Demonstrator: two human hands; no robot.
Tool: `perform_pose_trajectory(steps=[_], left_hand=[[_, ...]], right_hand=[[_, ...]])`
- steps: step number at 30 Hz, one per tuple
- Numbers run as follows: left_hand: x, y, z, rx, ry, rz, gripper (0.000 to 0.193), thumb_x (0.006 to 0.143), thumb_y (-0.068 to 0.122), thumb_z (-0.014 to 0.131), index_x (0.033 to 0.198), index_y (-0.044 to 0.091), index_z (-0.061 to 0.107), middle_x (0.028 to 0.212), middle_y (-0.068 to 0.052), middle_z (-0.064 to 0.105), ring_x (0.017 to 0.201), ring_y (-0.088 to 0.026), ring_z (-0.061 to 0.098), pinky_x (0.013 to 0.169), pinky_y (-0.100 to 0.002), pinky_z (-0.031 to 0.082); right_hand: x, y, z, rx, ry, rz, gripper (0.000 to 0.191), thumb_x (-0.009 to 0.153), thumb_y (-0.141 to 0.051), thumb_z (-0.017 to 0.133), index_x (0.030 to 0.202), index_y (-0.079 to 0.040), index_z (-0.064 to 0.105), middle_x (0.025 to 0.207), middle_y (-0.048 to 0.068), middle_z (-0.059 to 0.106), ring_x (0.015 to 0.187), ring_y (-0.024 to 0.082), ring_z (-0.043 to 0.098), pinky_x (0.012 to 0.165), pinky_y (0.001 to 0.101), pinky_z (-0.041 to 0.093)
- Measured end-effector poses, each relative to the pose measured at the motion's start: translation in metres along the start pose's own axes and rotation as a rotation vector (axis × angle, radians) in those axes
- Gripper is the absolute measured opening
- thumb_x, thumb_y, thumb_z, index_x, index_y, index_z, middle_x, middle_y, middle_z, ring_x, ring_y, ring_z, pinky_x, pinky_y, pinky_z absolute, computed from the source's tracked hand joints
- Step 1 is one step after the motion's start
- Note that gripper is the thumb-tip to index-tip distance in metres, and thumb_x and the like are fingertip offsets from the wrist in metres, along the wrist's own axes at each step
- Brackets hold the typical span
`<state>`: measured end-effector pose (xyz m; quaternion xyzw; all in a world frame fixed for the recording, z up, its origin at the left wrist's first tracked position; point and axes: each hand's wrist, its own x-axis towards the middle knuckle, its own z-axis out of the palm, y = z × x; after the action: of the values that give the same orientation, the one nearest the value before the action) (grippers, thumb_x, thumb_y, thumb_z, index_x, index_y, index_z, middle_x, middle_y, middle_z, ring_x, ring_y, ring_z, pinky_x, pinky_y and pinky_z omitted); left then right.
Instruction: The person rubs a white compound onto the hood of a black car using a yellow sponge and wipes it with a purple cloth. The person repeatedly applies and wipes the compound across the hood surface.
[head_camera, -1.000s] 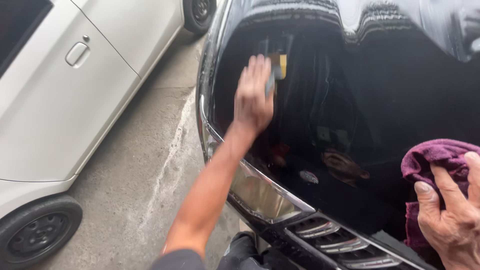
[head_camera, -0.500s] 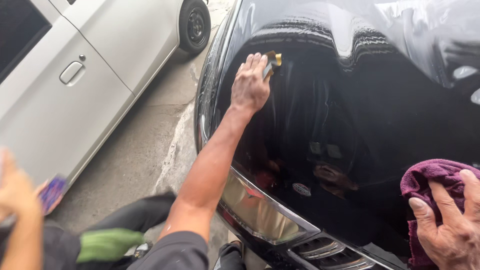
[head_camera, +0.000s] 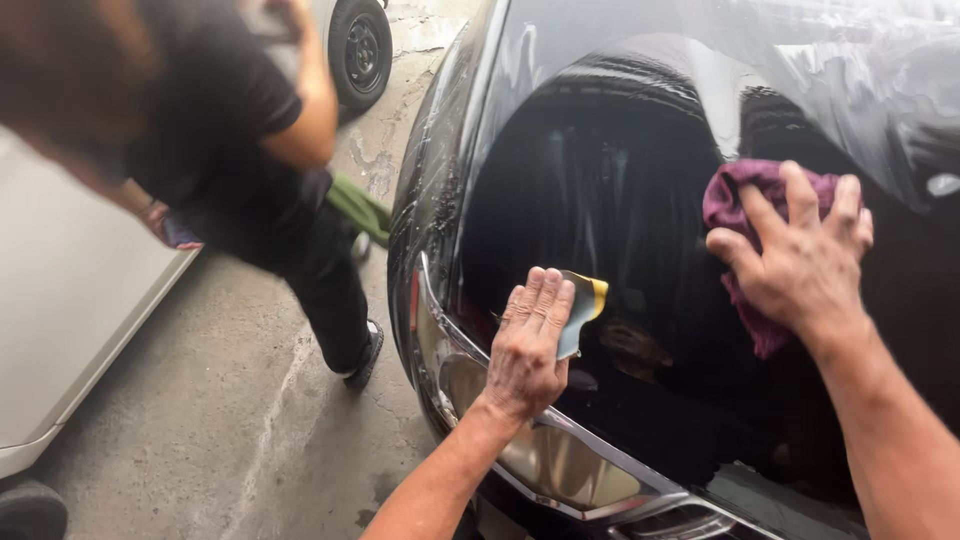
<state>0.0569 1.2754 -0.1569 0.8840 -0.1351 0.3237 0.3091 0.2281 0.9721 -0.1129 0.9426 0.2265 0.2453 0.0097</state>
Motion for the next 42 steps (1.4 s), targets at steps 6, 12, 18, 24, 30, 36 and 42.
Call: perform_pose_trajectory(steps=[6, 12, 18, 24, 30, 36, 42], left_hand=[[-0.001, -0.002, -0.048, -0.444, 0.056, -0.173, 0.039, 0.101, 0.002, 0.057, 0.140, -0.003, 0.059, 0.146, -0.025, 0.060, 0.146, -0.039, 0.052, 0.127, -0.047, 0.038], [0.002, -0.012, -0.073, -0.778, 0.108, -0.347, 0.037, 0.106, 0.003, 0.050, 0.141, -0.004, 0.057, 0.149, -0.023, 0.059, 0.146, -0.033, 0.052, 0.125, -0.041, 0.037], [0.009, -0.031, -0.040, -1.005, 0.213, -0.433, 0.041, 0.112, 0.016, 0.042, 0.143, -0.008, 0.053, 0.149, -0.017, 0.057, 0.143, -0.027, 0.051, 0.125, -0.038, 0.034], [-0.010, -0.035, -0.017, -1.038, 0.201, -0.574, 0.040, 0.112, 0.024, 0.043, 0.134, -0.006, 0.058, 0.129, -0.017, 0.066, 0.122, -0.025, 0.064, 0.112, -0.038, 0.049], [-0.027, -0.017, -0.027, -0.982, 0.194, -0.564, 0.042, 0.112, 0.024, 0.046, 0.131, -0.010, 0.061, 0.126, -0.020, 0.069, 0.116, -0.027, 0.068, 0.110, -0.041, 0.051], [-0.031, 0.037, -0.034, -1.043, 0.126, -0.688, 0.043, 0.109, 0.023, 0.043, 0.132, -0.009, 0.057, 0.126, -0.020, 0.067, 0.113, -0.027, 0.068, 0.103, -0.041, 0.054], [-0.045, 0.082, -0.022, -1.050, 0.079, -0.649, 0.044, 0.110, 0.022, 0.046, 0.132, -0.015, 0.055, 0.123, -0.027, 0.068, 0.111, -0.034, 0.070, 0.100, -0.043, 0.057]], right_hand=[[0.069, 0.022, 0.033, -0.166, -0.025, -0.130, 0.039, 0.116, -0.060, 0.046, 0.137, -0.031, 0.062, 0.157, 0.004, 0.041, 0.152, 0.039, 0.026, 0.124, 0.0597, 0.021], [0.044, -0.039, 0.002, 0.184, 0.050, -0.072, 0.058, 0.101, -0.063, 0.051, 0.141, -0.022, 0.062, 0.151, 0.007, 0.044, 0.143, 0.047, 0.031, 0.117, 0.0635, 0.027], [-0.003, -0.162, -0.023, 0.034, 0.060, -0.158, 0.069, 0.081, -0.069, 0.069, 0.134, -0.025, 0.071, 0.155, 0.008, 0.042, 0.146, 0.047, 0.027, 0.116, 0.0661, 0.025], [-0.076, -0.195, -0.057, 0.112, 0.077, -0.261, 0.051, 0.092, -0.060, 0.066, 0.132, -0.029, 0.073, 0.161, 0.004, 0.036, 0.148, 0.040, 0.023, 0.121, 0.0594, 0.024], [-0.173, -0.085, -0.089, 0.032, 0.063, 0.069, 0.049, 0.086, -0.057, 0.064, 0.121, -0.025, 0.076, 0.152, 0.003, 0.042, 0.140, 0.043, 0.030, 0.114, 0.0591, 0.031], [-0.236, 0.052, -0.100, -0.203, 0.161, 0.414, 0.039, 0.106, -0.045, 0.061, 0.136, -0.024, 0.074, 0.161, 0.003, 0.045, 0.145, 0.043, 0.029, 0.118, 0.0566, 0.033], [-0.246, 0.110, -0.113, -0.157, 0.271, 0.568, 0.038, 0.105, -0.044, 0.063, 0.133, -0.021, 0.074, 0.156, 0.007, 0.052, 0.141, 0.046, 0.036, 0.114, 0.0610, 0.035]])
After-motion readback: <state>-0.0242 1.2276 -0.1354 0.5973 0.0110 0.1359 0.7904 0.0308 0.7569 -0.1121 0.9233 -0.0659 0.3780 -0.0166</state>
